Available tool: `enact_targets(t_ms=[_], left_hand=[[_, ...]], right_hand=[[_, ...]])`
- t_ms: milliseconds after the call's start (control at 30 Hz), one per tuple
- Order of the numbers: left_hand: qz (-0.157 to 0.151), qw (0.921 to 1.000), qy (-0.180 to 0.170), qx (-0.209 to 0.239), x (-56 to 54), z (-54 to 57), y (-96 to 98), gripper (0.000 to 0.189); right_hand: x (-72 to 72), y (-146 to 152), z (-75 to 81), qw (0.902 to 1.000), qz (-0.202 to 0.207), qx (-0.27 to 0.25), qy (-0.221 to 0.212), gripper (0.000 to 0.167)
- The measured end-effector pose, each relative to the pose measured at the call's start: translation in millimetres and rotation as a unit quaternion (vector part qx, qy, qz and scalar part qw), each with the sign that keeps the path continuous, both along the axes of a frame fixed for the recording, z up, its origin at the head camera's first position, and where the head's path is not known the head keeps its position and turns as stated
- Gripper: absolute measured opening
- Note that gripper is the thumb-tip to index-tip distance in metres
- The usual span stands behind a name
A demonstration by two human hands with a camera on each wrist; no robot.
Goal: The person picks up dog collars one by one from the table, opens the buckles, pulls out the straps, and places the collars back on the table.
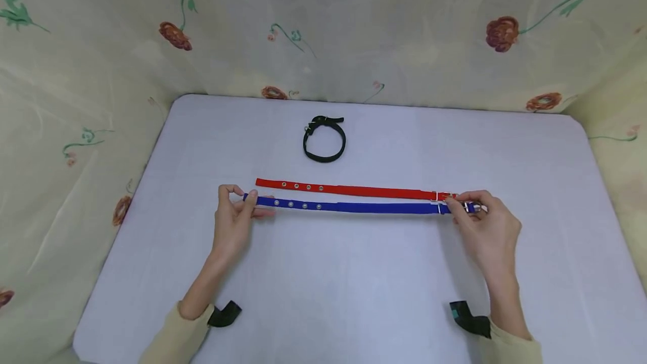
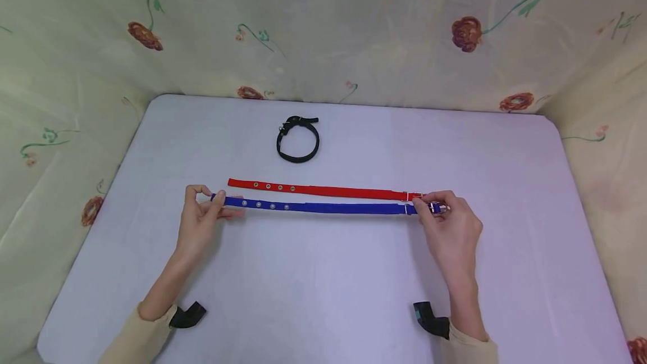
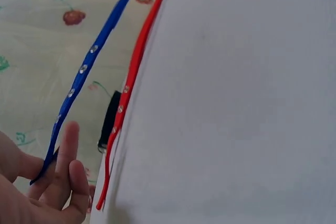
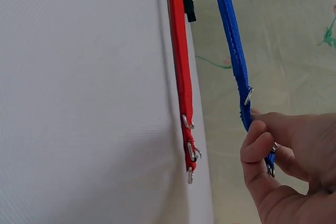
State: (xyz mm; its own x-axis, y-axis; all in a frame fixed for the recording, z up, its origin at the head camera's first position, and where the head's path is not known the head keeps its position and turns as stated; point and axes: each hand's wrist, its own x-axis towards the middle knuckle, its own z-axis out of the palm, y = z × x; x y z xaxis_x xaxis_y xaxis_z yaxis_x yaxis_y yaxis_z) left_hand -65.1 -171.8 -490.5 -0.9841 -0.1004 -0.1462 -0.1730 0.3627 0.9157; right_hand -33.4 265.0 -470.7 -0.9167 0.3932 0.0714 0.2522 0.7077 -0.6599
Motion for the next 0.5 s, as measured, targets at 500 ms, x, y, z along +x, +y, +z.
enact_targets(t_ms=[500], left_hand=[[-0.055, 0.9966, -0.015, -0.059, -21.9, -7.8, -11.4, 0.021]], right_hand=[[-11.0, 13, -17.8, 0.991, 0.034, -0.051, -0.119, 0.039]])
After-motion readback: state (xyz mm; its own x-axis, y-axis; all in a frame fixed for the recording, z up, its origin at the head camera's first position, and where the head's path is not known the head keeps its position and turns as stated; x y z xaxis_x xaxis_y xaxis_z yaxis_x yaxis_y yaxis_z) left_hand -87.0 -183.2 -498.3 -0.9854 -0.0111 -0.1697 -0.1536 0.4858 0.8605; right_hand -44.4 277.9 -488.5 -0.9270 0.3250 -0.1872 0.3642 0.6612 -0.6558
